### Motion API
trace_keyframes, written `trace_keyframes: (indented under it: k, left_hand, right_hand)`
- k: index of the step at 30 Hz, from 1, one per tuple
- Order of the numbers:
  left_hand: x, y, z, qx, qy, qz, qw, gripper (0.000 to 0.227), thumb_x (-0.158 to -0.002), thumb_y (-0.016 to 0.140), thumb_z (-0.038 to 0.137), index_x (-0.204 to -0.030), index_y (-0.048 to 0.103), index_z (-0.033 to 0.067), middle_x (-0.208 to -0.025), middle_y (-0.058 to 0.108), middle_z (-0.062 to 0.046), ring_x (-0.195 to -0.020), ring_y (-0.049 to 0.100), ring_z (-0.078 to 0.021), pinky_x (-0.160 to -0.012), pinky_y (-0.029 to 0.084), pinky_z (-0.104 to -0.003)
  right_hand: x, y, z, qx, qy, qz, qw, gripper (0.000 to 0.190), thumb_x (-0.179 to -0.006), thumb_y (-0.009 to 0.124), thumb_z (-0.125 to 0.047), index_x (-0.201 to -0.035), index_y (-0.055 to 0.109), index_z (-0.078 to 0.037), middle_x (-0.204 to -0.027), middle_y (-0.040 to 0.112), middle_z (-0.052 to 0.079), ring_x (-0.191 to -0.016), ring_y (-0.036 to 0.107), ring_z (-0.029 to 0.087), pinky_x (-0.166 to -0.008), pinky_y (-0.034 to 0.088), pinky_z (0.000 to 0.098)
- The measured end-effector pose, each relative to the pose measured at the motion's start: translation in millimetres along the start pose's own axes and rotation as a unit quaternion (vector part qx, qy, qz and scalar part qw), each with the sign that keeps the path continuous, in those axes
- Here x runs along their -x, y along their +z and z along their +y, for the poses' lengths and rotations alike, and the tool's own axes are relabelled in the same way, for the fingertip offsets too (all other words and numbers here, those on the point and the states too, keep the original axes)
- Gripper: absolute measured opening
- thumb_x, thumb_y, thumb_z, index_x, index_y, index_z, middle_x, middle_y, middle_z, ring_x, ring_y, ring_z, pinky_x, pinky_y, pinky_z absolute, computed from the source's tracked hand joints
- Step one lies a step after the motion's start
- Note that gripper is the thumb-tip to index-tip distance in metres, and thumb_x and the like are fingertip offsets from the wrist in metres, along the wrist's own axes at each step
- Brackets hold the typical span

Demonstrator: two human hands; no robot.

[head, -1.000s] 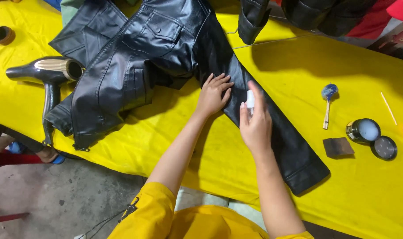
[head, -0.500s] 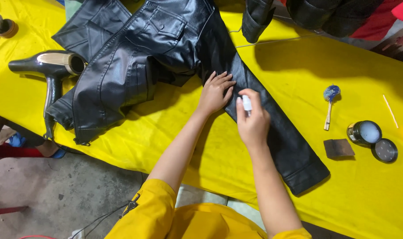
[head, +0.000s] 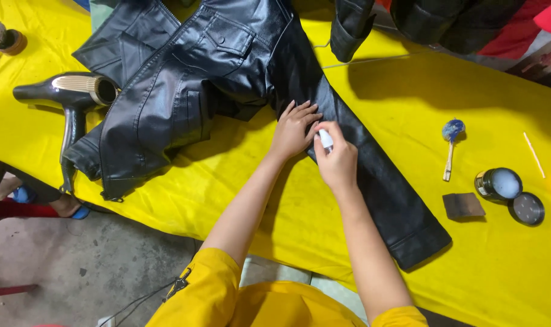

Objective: The person applies a liquid from a small bottle onto the sleeve of a black leather jacket. They then use a brush to spread the substance and a sponge to wipe the surface. The person flips the jacket over to clean the inside lining and the bottom hem using the sponge.

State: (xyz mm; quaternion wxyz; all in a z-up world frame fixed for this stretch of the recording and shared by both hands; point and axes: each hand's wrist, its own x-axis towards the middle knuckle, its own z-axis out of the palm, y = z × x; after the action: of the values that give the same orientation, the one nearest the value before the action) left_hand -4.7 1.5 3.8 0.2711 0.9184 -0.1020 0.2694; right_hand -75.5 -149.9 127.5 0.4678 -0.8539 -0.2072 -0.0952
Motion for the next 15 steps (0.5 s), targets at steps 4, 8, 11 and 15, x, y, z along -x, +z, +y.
trace_keyframes:
  k: [4,8,11,15]
  left_hand:
    - [0,0,0,0.0,-0.008,-0.007,1.0,0.023,-0.097,0.065,0.025,-0.114,0.079,0.0191,-0.129,0.073,-0.008,-0.132,0.061,-0.0252,-0.122,0.031,-0.05]
    - [-3,-2,1,0.005,-0.012,-0.009,1.0,0.023,-0.097,0.066,0.025,-0.114,0.08,0.0179,-0.128,0.073,-0.009,-0.132,0.061,-0.0262,-0.122,0.03,-0.05]
    - [-5,-1,-1,0.001,-0.008,-0.001,1.0,0.023,-0.096,0.066,0.025,-0.114,0.079,0.018,-0.128,0.073,-0.009,-0.131,0.062,-0.0259,-0.122,0.031,-0.05]
    - [-1,5,-5,-0.003,-0.004,-0.003,1.0,0.024,-0.095,0.066,0.026,-0.114,0.079,0.0188,-0.128,0.073,-0.008,-0.132,0.061,-0.0251,-0.121,0.032,-0.05]
  right_hand:
    - [-13,-18,-32,0.005,-0.059,0.097,0.994,0.02,-0.101,0.065,-0.009,-0.12,0.063,-0.015,-0.108,0.075,0.013,-0.101,0.072,0.043,-0.084,0.059,0.0517]
    - [-19,-21,-29,0.025,-0.068,0.111,0.991,0.022,-0.102,0.067,-0.008,-0.122,0.062,-0.016,-0.109,0.074,0.014,-0.101,0.073,0.041,-0.086,0.06,0.0512]
    - [-16,3,7,0.044,-0.036,0.053,0.997,0.019,-0.098,0.068,-0.013,-0.115,0.065,-0.019,-0.099,0.075,0.013,-0.096,0.073,0.042,-0.084,0.06,0.0526]
    - [-10,10,20,0.077,-0.026,0.081,0.993,0.019,-0.094,0.068,-0.017,-0.111,0.066,-0.026,-0.094,0.076,0.006,-0.09,0.074,0.038,-0.079,0.059,0.0501]
